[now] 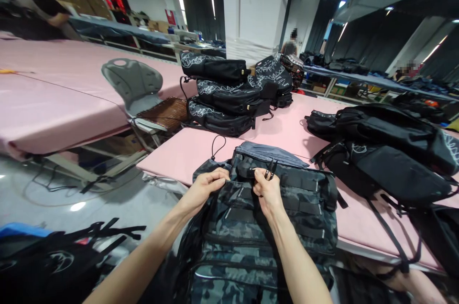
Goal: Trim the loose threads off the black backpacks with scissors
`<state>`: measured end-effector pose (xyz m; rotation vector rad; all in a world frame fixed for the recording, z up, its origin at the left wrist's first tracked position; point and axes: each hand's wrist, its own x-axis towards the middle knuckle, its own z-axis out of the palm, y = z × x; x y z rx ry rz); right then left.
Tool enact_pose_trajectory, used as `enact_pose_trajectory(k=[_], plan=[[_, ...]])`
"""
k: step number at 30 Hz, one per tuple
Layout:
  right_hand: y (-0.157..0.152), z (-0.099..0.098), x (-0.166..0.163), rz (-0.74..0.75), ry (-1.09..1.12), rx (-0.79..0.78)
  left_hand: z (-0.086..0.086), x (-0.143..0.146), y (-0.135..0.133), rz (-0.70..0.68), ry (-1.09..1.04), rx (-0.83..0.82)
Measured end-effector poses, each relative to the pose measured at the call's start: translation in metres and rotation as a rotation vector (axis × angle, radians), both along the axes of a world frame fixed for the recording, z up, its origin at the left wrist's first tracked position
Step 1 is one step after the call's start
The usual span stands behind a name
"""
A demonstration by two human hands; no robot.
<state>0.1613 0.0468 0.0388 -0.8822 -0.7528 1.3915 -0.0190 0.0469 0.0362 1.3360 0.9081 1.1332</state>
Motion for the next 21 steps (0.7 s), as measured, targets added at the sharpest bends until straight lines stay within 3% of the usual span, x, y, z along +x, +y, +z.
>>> enact_pose_trajectory(k=[4, 7, 9, 11, 14, 17, 19, 21], plan=[[-0.007, 0.001, -0.004, -0.087, -0.153, 0.089, 0.003, 0.003, -0.002, 0.034, -0.01, -0.007], [-0.02, 0.001, -0.013, -0.121, -0.567, 0.402, 0.003, 0.002, -0.002, 0.042, 0.011, 0.005], [-0.028, 0.001, -0.018, -0.016, -0.88, 0.664, 0.003, -0.001, -0.001, 0.046, 0.046, 0.014], [-0.033, 0.002, -0.017, 0.046, -1.036, 0.792, 0.005, -0.004, 0.003, 0.09, 0.078, 0.029], [-0.034, 0.009, -0.007, -0.08, -0.992, 0.717, 0.02, -0.006, 0.017, 0.226, 0.199, 0.173], [-0.033, 0.018, 0.008, -0.124, -0.952, 0.629, 0.042, 0.005, 0.039, 0.332, 0.433, 0.493], [-0.034, 0.022, 0.018, -0.121, -0.969, 0.594, 0.056, 0.019, 0.056, 0.316, 0.603, 0.627], [-0.035, 0.024, 0.028, -0.147, -0.992, 0.539, 0.066, 0.034, 0.07, 0.222, 0.778, 0.616]])
